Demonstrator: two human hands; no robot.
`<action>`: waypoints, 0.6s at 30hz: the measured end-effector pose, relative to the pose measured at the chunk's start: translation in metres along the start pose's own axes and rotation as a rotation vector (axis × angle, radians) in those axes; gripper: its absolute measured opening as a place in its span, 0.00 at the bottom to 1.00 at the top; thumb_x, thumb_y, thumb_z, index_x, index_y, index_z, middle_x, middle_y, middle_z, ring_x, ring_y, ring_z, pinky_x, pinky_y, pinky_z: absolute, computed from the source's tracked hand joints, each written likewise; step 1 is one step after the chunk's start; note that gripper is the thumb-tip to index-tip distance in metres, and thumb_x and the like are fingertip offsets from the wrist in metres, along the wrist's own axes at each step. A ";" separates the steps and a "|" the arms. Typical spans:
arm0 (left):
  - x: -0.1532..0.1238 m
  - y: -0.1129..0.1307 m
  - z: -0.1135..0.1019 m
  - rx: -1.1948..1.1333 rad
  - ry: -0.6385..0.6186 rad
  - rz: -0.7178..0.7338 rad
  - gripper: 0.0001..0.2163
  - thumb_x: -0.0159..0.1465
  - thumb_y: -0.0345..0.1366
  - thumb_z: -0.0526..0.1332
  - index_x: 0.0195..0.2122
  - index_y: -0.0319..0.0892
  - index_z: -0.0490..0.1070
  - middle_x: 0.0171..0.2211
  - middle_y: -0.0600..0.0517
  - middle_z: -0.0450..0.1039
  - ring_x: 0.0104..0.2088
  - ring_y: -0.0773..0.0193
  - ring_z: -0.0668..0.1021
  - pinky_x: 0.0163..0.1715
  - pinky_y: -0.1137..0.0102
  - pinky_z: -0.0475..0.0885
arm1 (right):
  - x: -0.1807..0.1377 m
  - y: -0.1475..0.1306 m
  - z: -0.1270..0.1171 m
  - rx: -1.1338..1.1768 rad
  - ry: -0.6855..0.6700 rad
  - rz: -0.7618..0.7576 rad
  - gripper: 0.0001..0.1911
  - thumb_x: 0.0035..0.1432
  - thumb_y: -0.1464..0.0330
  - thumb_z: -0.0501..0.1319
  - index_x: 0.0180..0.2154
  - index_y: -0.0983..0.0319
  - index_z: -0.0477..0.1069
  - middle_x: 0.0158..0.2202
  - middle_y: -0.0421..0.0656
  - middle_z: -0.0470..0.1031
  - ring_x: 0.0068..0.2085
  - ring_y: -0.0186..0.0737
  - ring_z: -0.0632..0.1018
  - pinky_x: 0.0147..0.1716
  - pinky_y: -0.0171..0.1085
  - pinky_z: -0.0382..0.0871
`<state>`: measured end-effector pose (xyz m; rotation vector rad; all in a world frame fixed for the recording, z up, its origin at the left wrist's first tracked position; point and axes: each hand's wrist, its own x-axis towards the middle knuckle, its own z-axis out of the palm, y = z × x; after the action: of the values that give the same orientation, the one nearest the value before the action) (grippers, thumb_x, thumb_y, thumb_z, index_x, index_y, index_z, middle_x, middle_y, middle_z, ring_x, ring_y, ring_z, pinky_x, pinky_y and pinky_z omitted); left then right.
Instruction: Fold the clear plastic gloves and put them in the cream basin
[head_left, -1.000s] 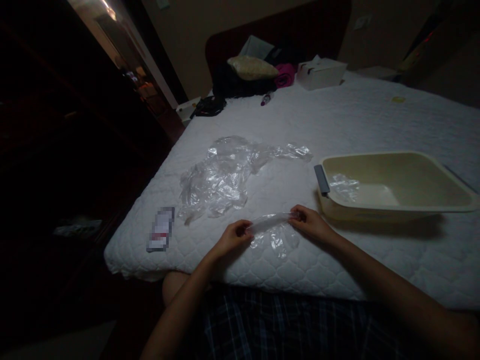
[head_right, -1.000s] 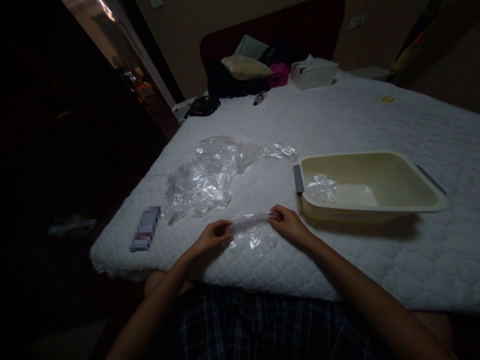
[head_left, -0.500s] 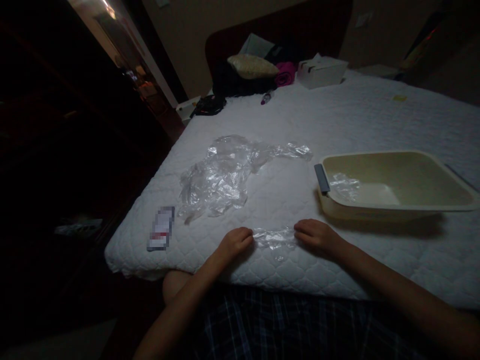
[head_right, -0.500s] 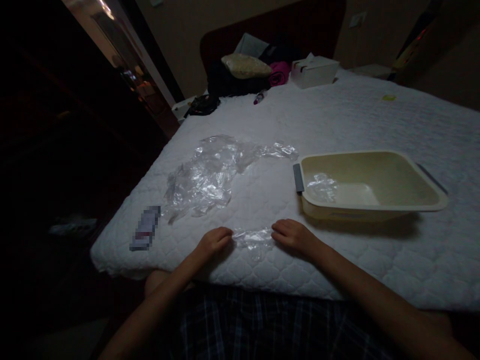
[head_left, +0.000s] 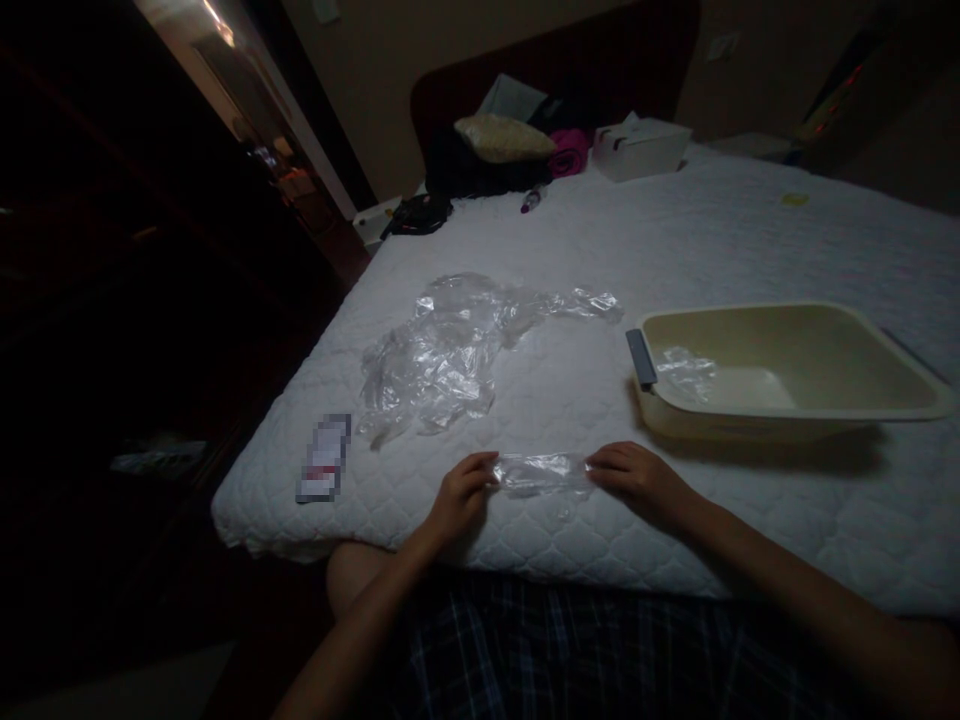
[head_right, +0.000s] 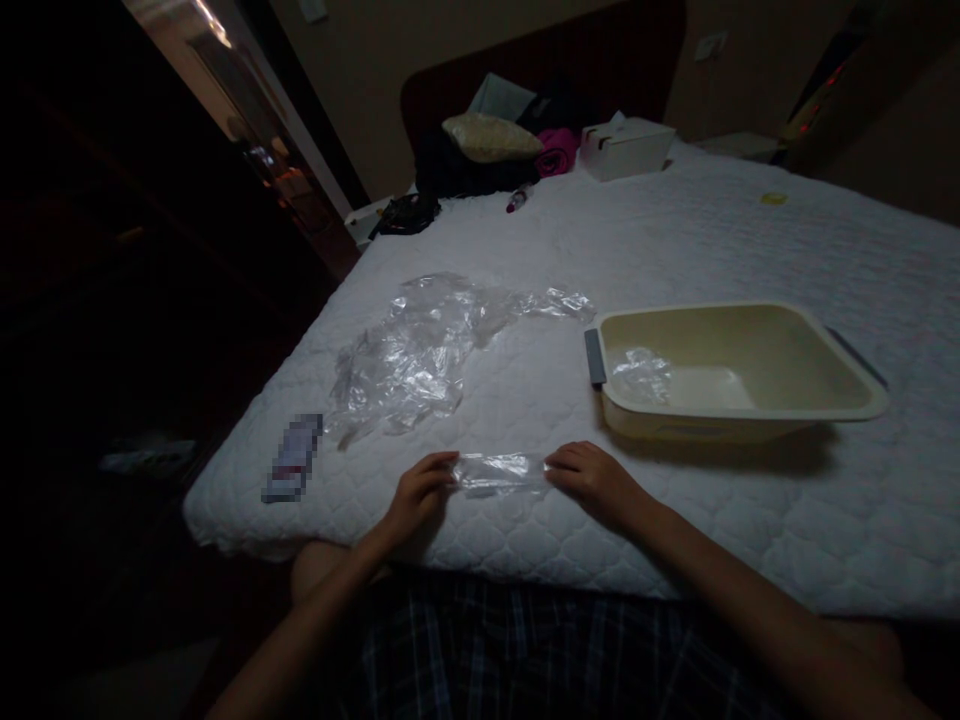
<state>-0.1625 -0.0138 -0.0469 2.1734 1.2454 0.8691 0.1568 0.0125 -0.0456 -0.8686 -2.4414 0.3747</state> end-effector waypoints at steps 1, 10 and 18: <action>0.001 0.002 0.000 -0.040 0.065 -0.043 0.12 0.53 0.23 0.51 0.31 0.41 0.71 0.48 0.47 0.68 0.46 0.61 0.71 0.44 0.63 0.69 | 0.000 -0.001 0.001 -0.008 0.011 0.009 0.10 0.58 0.69 0.54 0.38 0.58 0.74 0.39 0.48 0.76 0.41 0.42 0.74 0.38 0.46 0.66; 0.008 0.023 0.011 0.481 -0.082 0.263 0.07 0.59 0.28 0.51 0.29 0.40 0.67 0.34 0.46 0.69 0.36 0.60 0.69 0.37 0.63 0.65 | 0.002 -0.009 0.004 -0.208 -0.023 -0.188 0.14 0.58 0.77 0.51 0.40 0.63 0.71 0.38 0.51 0.75 0.39 0.42 0.73 0.39 0.45 0.66; 0.007 0.023 0.035 0.602 -0.224 0.299 0.06 0.60 0.29 0.52 0.29 0.40 0.66 0.31 0.47 0.66 0.34 0.60 0.66 0.33 0.66 0.63 | 0.008 -0.014 -0.010 0.019 0.109 0.230 0.15 0.52 0.77 0.50 0.40 0.62 0.70 0.36 0.47 0.74 0.39 0.42 0.72 0.39 0.43 0.65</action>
<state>-0.1212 -0.0217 -0.0530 2.8936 1.1904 0.3529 0.1498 0.0074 -0.0289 -1.1354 -2.2414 0.4200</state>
